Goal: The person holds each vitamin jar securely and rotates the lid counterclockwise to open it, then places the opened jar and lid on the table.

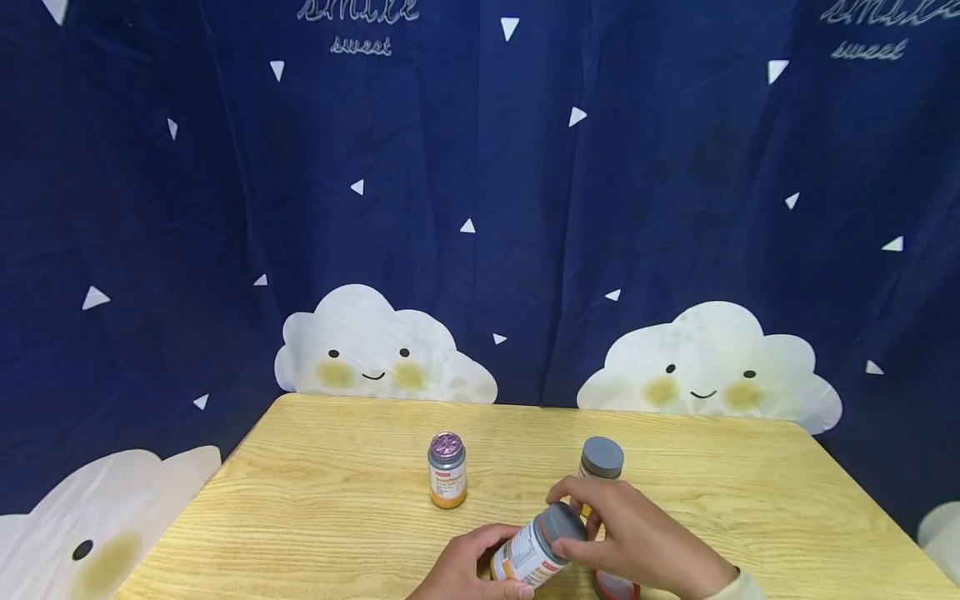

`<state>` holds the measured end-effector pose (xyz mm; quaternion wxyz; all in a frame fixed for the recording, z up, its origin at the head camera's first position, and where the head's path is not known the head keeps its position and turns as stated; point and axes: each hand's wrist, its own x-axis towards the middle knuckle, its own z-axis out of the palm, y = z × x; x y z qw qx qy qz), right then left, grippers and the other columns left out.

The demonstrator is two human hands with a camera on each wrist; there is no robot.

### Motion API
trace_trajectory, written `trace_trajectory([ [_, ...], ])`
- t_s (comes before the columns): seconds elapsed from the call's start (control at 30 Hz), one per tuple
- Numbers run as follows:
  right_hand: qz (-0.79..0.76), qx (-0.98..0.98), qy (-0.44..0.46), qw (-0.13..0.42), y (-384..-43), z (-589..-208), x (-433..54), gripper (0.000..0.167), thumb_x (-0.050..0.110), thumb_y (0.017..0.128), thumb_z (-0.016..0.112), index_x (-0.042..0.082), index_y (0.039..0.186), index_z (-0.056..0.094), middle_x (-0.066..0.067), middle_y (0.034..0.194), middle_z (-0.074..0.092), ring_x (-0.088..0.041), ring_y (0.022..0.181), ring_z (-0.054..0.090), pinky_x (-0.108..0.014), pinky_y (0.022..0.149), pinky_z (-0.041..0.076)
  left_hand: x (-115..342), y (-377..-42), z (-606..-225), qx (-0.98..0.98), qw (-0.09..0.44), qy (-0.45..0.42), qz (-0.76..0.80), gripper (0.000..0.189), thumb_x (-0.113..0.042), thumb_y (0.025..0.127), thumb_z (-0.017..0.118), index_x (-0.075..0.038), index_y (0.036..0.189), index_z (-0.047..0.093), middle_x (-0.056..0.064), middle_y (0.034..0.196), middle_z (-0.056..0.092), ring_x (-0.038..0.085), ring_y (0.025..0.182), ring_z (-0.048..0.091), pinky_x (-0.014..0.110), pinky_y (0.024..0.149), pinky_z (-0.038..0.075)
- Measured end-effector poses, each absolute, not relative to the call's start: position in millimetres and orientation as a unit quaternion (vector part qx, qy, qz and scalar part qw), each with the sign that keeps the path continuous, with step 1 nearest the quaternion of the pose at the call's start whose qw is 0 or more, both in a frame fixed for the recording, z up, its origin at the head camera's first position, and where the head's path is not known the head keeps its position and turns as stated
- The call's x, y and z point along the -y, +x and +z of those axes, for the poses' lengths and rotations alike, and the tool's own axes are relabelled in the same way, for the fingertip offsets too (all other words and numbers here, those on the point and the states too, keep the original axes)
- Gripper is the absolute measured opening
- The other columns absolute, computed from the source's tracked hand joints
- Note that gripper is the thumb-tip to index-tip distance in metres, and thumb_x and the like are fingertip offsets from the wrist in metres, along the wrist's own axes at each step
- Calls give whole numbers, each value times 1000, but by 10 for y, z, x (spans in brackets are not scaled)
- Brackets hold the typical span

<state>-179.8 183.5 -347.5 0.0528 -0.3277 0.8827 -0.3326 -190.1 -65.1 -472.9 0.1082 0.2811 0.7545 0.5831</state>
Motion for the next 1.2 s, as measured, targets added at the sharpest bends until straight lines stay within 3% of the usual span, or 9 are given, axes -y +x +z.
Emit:
trace_trajectory([
  [0.23, -354, -864, -352, 66, -1795, -3456, -1870, 33, 26, 86, 73, 23, 116, 60, 6, 109, 60, -9, 80, 56, -25, 56, 51, 646, -1906, -4728, -749, 116, 281, 588, 48, -34, 85, 74, -21, 128, 60, -10, 114, 63, 6, 100, 58, 22, 88, 46],
  [0.47, -347, -867, -357, 34, -1767, -3401, -1921, 38, 19, 84, 74, 28, 117, 57, 9, 108, 58, -10, 81, 55, -25, 58, 50, 639, -1900, -4716, -758, 120, 260, 587, 45, -35, 84, 75, -24, 126, 61, -11, 111, 64, 6, 100, 58, 23, 89, 45],
  [0.67, -352, -865, -357, 11, -1774, -3409, -1925, 45, 14, 81, 75, 19, 118, 50, 5, 103, 57, -8, 83, 60, -26, 61, 52, 645, -1896, -4728, -753, 115, 249, 598, 46, -34, 84, 76, -23, 126, 61, -9, 112, 64, 8, 101, 59, 23, 90, 44],
  [0.9, -338, -888, -310, 34, -1797, -3407, -1915, 49, 16, 81, 75, 8, 122, 51, 2, 103, 56, -11, 91, 62, -27, 74, 54, 636, -1861, -4656, -780, 80, 205, 586, 46, -38, 84, 75, -23, 125, 60, -11, 114, 63, 11, 106, 57, 29, 94, 42],
  [1.2, -243, -914, -324, -40, -1821, -3477, -1869, 47, 16, 75, 80, 14, 117, 61, 11, 103, 51, -10, 89, 56, -29, 75, 52, 547, -1973, -4630, -777, 0, 183, 602, 49, -37, 84, 74, -19, 126, 56, -6, 117, 62, 16, 111, 58, 34, 96, 45],
])
